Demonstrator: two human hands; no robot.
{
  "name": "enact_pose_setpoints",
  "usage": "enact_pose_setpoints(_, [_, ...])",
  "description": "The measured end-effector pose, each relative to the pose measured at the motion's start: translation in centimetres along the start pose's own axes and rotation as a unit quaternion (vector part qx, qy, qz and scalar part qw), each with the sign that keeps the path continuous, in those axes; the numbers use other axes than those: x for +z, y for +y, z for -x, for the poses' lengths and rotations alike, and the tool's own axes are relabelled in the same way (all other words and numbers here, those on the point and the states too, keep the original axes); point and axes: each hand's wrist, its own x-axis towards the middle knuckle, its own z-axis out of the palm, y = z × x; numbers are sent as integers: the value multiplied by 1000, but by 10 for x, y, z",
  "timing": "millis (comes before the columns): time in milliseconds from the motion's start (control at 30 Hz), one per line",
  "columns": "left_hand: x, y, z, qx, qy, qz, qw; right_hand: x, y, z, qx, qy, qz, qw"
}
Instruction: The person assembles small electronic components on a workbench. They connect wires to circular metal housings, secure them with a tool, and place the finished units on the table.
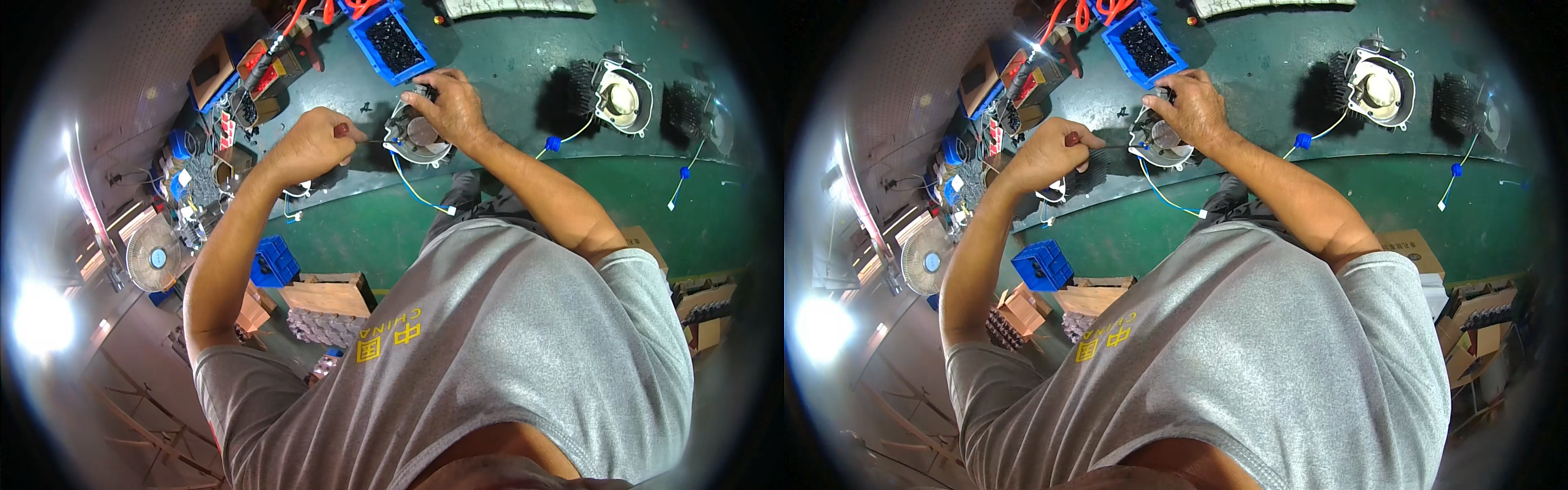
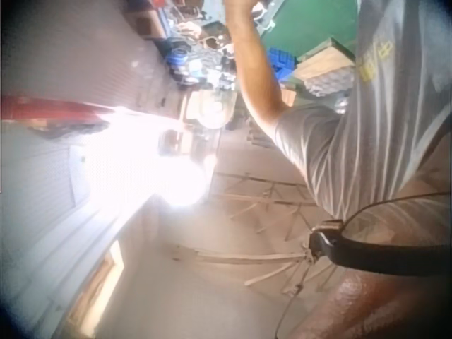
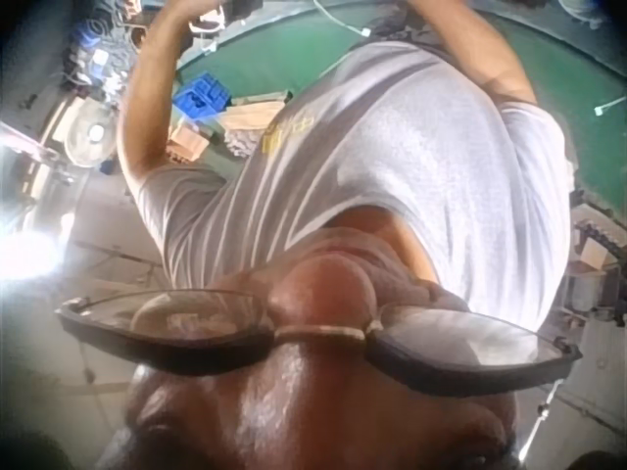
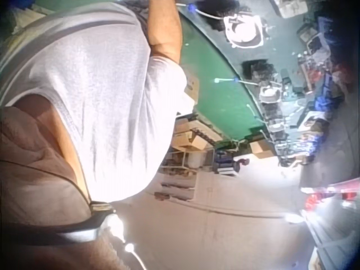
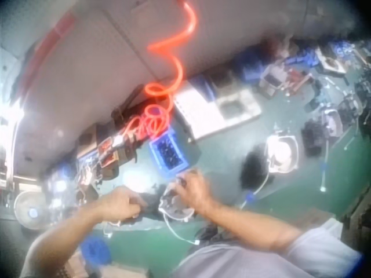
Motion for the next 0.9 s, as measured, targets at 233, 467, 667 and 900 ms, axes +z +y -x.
enact_pose_setpoints(233, [28,-9,6,21,13,13,1000,7,4,-1,-44,13,-15,999])
enact_pose_setpoints(467, [29,-15,25,48,58,59,995,3,2,-4,-18,23,9,1000])
enact_pose_setpoints(667, [11,-11,26,16,45,42,998,3,0,-2,-28,19,2,999])
enact_pose_setpoints(900, [6,-11,10,13,10,24,1000,4,4,-2,-13,5,-2,1000])
